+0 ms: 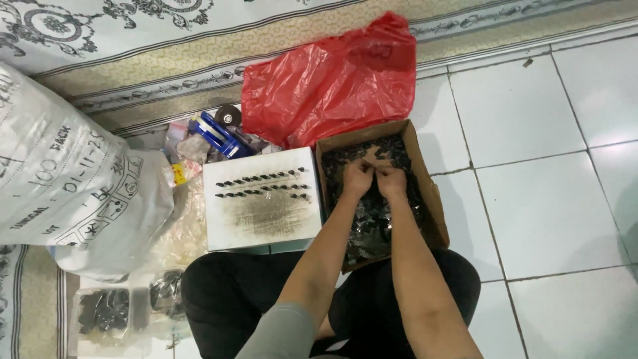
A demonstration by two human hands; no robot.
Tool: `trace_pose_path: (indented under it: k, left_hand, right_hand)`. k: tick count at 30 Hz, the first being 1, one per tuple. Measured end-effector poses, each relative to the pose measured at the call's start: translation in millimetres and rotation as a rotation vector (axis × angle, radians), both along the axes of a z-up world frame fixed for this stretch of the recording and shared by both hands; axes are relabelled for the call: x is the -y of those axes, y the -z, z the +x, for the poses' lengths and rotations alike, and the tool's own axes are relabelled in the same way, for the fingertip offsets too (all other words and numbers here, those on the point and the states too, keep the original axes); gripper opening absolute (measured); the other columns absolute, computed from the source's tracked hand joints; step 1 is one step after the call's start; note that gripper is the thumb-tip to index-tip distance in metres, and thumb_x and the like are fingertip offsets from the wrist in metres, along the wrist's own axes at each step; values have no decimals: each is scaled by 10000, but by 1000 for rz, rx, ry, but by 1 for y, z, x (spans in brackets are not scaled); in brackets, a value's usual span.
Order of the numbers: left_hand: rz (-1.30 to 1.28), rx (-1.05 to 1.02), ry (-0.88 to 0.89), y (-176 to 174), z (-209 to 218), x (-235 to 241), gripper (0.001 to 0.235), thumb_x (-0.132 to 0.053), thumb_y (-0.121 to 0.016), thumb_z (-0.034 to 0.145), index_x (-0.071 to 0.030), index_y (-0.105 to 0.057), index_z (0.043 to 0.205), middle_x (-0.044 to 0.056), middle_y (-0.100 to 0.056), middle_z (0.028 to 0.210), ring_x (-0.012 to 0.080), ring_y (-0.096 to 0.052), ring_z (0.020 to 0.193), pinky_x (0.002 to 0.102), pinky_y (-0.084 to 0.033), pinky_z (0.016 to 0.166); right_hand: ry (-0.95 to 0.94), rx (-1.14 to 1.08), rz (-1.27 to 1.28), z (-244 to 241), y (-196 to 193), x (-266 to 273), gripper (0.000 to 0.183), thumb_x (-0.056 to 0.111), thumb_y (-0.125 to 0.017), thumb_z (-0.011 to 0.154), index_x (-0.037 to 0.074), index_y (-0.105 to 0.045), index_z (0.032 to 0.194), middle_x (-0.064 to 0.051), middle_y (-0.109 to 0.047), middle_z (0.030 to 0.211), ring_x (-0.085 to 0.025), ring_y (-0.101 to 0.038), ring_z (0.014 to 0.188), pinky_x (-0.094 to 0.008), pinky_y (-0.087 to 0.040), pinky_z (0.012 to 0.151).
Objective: The person is picking small black metal components from a box and inserting them into a white template tray.
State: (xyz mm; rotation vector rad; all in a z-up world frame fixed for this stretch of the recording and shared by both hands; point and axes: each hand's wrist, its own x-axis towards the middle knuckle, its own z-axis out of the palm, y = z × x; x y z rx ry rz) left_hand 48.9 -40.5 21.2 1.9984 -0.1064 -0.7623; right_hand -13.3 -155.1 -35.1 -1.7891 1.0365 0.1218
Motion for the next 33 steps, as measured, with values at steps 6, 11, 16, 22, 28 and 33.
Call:
trace_pose_path:
  k: [6, 11, 16, 22, 28, 33]
  left_hand:
    - [-47, -39, -99, 38, 2, 9, 304, -270, -703, 891, -89, -771, 1125, 155, -722, 1165, 305, -668, 1161, 410, -574, 983]
    - [-107, 51, -45, 24, -7, 8, 268, -124, -618, 934, 42, -738, 1107, 263, -712, 1109, 364, -676, 1090, 454, -589, 925]
    - [-28, 50, -143, 20, -12, 5, 250, -98, -580, 952, 86, -715, 1057, 262, -723, 1017, 334, -708, 1001, 432, -619, 827]
    - [-112, 66, -57, -35, -17, -13, 347, -103, -610, 951, 102, -653, 1228, 324, -672, 1191, 419, -648, 1169, 490, -589, 942]
    - [-233, -42, -33, -129, -46, -89, 576, -312, -579, 1024, 85, -500, 1434, 296, -532, 1437, 376, -485, 1390, 518, -442, 1149]
    - [-558, -105, -242, -108, -72, -192, 285, -126, -655, 1002, 10, -689, 1250, 258, -698, 1100, 321, -703, 997, 444, -605, 823]
  right_hand:
    - [76, 26, 66, -2, 35, 11, 309, 252, -662, 939, 61, -767, 1158, -169, -738, 1126, -297, -657, 1060, -450, -580, 827]
    - [13, -29, -41, -1, 29, 8, 270, 126, -577, 888, 61, -622, 629, -84, -561, 554, -192, -486, 530, -348, -401, 434]
    - [-60, -155, -70, -2, 45, 19, 260, 120, -539, 900, -30, -681, 742, -184, -635, 665, -247, -588, 602, -374, -444, 429]
    - [-81, -136, -160, -2, 44, 26, 290, 152, -541, 899, 17, -703, 700, -159, -627, 598, -228, -584, 550, -343, -470, 407]
    - [-120, 31, -128, -19, -102, -27, 426, 275, -649, 965, -31, -702, 1257, -233, -724, 1131, -334, -681, 1071, -460, -608, 781]
    - [-226, 210, 2, -47, -194, -95, 392, 317, -685, 1007, -10, -709, 1222, -206, -714, 1031, -283, -674, 952, -454, -571, 747]
